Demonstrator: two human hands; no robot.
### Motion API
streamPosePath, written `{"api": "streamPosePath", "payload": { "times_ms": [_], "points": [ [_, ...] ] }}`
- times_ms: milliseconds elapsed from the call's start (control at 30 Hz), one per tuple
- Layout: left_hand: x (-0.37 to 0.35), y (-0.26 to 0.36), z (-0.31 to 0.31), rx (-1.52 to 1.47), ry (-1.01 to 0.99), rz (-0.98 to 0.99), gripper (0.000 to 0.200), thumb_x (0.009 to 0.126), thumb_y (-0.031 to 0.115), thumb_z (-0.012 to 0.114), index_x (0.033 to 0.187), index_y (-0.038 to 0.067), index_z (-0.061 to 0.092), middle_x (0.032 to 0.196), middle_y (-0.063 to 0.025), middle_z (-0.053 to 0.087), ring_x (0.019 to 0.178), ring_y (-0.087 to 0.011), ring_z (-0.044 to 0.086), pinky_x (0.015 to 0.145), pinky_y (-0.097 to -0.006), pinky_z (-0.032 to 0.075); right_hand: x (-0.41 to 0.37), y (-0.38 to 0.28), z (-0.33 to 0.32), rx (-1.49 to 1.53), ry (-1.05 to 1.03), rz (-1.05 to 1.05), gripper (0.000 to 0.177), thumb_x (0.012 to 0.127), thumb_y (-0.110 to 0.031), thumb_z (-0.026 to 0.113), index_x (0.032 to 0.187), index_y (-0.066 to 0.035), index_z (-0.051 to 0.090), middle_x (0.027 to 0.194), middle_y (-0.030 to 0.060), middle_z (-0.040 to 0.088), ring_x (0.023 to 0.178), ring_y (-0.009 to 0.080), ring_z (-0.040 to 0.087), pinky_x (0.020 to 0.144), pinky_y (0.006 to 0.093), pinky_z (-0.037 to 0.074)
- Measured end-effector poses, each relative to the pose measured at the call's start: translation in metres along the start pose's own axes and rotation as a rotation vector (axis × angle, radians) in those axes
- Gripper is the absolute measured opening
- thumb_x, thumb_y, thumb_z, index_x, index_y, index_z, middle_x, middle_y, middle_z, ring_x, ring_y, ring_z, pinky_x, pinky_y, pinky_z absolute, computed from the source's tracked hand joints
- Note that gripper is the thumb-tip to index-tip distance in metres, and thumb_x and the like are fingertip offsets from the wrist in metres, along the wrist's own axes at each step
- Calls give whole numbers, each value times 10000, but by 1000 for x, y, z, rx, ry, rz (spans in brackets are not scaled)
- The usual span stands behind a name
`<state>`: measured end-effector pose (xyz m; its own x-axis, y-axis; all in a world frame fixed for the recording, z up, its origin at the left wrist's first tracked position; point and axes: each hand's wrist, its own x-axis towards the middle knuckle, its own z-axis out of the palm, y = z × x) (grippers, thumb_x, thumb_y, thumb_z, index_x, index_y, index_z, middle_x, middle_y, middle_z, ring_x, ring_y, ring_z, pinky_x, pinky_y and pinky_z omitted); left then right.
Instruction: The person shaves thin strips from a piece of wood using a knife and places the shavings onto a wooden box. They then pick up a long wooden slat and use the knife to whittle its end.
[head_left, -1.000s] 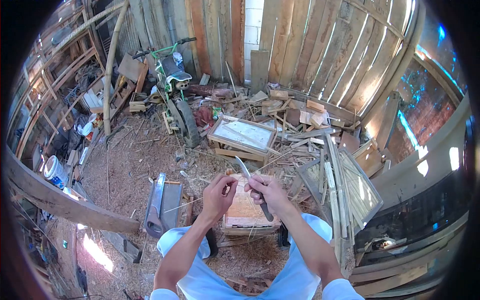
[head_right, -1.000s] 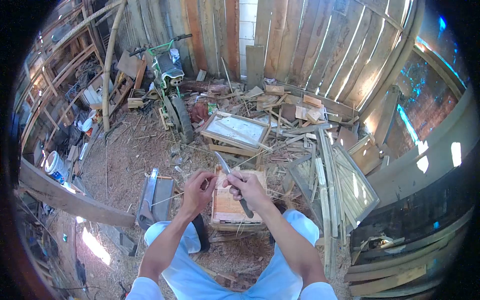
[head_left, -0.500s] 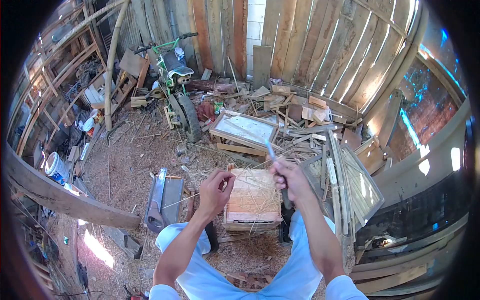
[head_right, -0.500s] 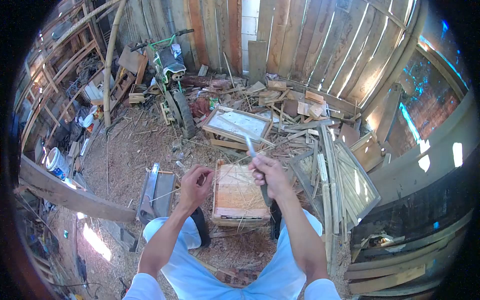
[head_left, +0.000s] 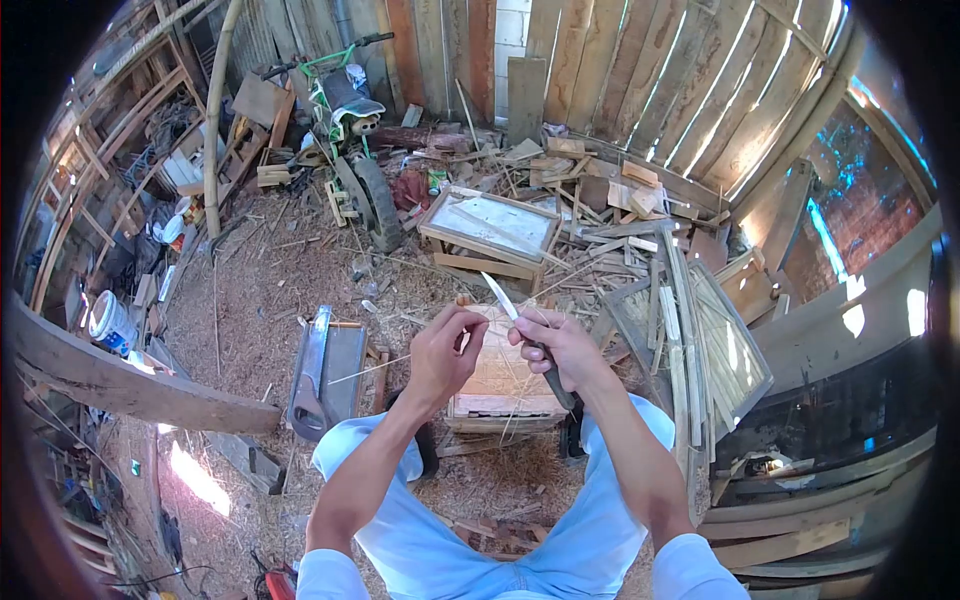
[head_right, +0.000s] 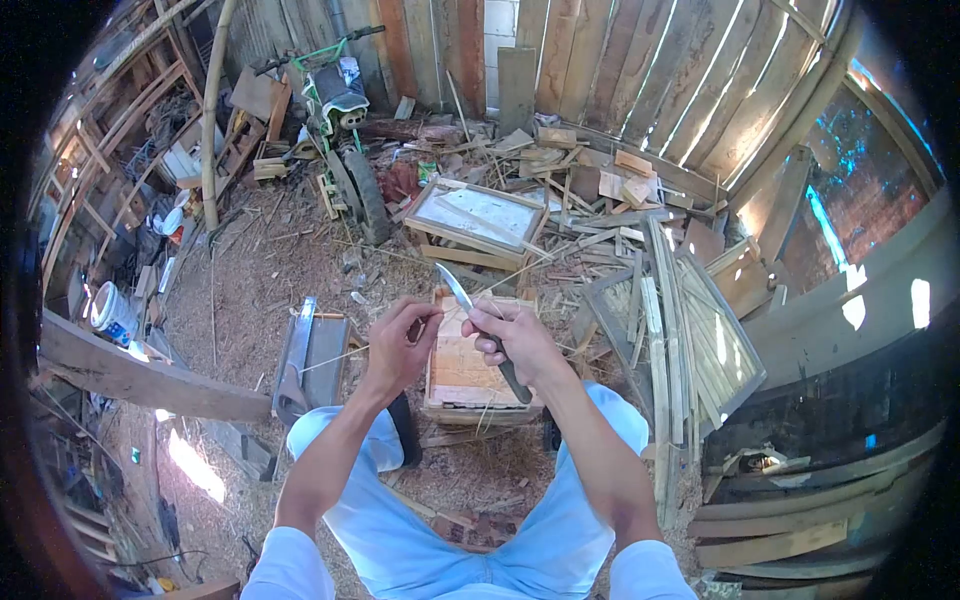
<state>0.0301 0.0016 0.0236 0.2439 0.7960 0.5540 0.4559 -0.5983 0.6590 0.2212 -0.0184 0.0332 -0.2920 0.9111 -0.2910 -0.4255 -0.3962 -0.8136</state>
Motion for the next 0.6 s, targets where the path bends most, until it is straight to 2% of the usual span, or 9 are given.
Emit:
{"api": "streamPosePath", "payload": {
  "times_ms": [67, 167, 233, 333, 467, 600],
  "points": [
    [1, -1, 0, 7, -3, 4, 84, 803, 53, 674, 869, 45, 624, 763, -55, 589, 534, -164, 549, 488, -276, 439, 0, -2, 0, -6, 6, -2, 134, 937, -172, 562, 946, -39, 558, 806, 21, 566, 560, 24, 420, 418, 148, 329],
    [0, -1, 0, 7, 1, 4, 83, 802, 49, 674, 867, 41, 624, 762, -57, 591, 539, -166, 551, 489, -276, 438, -1, -6, 0, -24, 23, -14, 174, 940, -155, 555, 1007, 4, 577, 810, 36, 559, 580, 37, 427, 429, 161, 328],
    [0, -2, -2, -1, 14, 6, 81, 801, 47, 673, 865, 39, 623, 763, -59, 593, 542, -166, 551, 489, -276, 438, -3, -13, -3, -30, 172, -85, 236, 934, -139, 556, 1119, 7, 574, 810, 28, 553, 576, 39, 417, 431, 162, 325],
    [0, -7, -8, -29, 45, -10, 67, 796, 30, 669, 857, 19, 644, 785, -67, 603, 523, -136, 499, 484, -269, 403, -4, -32, -29, 78, 194, -160, 304, 927, -121, 557, 1205, 3, 547, 804, 20, 547, 572, 44, 408, 433, 163, 321],
    [-3, -8, -11, -13, 35, -49, 55, 800, 37, 666, 846, 18, 645, 782, -64, 597, 524, -130, 490, 481, -266, 392, -4, -38, -48, 129, 217, -194, 287, 929, -114, 549, 1201, -24, 550, 785, 5, 547, 571, 41, 419, 430, 163, 320],
    [-7, -11, -13, 30, -7, -38, 76, 800, 57, 679, 855, 38, 630, 813, -59, 608, 515, -153, 529, 477, -276, 424, -6, -38, -46, 164, 213, -179, 294, 945, -114, 518, 1228, -35, 518, 800, 0, 537, 559, 36, 410, 428, 151, 326]
  ]
}}
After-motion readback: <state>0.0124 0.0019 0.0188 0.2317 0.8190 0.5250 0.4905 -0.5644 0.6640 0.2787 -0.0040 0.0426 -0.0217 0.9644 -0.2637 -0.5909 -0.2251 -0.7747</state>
